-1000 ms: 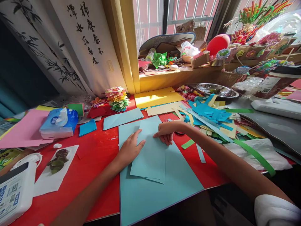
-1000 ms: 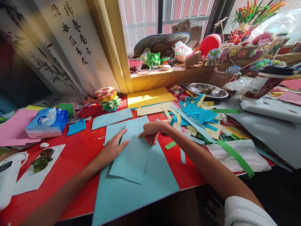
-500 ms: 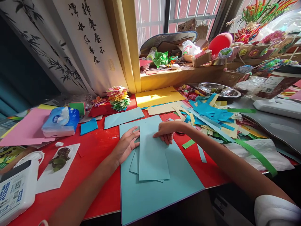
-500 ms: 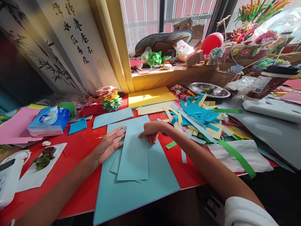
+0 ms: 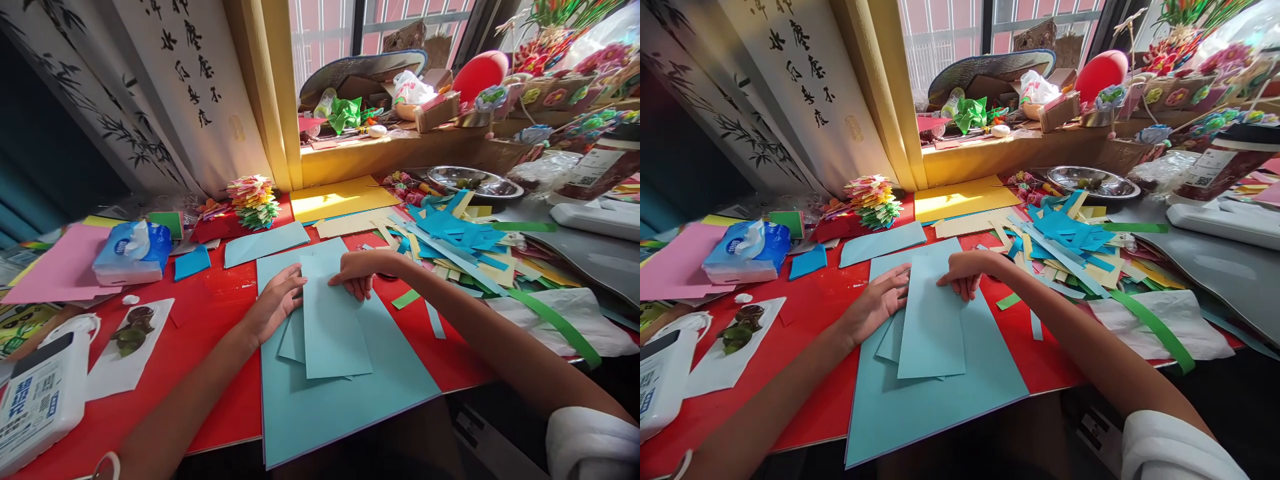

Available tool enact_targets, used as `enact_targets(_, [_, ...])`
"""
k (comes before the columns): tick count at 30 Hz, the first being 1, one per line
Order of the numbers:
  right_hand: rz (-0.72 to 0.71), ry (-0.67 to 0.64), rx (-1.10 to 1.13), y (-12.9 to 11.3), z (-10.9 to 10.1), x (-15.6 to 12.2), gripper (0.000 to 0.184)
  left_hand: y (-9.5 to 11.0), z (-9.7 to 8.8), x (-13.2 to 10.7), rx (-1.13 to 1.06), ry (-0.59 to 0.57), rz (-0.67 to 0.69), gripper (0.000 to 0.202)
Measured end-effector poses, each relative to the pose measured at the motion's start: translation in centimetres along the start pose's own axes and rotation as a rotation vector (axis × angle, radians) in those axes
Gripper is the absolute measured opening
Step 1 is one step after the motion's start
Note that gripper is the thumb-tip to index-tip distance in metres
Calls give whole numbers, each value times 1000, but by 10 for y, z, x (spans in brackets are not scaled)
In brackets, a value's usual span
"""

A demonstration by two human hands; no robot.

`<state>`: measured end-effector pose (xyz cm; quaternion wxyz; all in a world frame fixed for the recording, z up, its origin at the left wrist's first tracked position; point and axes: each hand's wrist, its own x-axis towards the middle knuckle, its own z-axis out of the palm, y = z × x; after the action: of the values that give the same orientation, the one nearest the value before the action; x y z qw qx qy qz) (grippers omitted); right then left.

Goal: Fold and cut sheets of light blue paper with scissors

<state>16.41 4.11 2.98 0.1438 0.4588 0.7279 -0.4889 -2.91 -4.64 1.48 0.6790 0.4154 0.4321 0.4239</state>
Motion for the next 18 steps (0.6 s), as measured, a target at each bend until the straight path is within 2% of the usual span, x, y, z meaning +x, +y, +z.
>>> enact_targets(4, [16, -8, 19, 0, 0, 1, 52, -1, 1, 0, 0, 20, 14, 62])
enact_targets(7, [11, -11, 20, 0, 0, 1, 52, -1, 0, 0, 22, 19, -24, 65])
enact_targets(9, [3, -11, 13, 1, 0, 1, 53, -3, -1, 1, 116, 38, -35, 66])
enact_targets(12, [-14, -10, 12, 2, 0, 2, 54, -5, -2, 2, 321, 124, 27, 63])
enact_targets(14, [-20, -6, 10, 3, -1, 3, 53, -3, -2, 1, 381, 149, 41, 60])
enact_targets(18, [-4, -15, 1, 5, -1, 6, 51, 2, -1, -3, 326, 78, -46, 65])
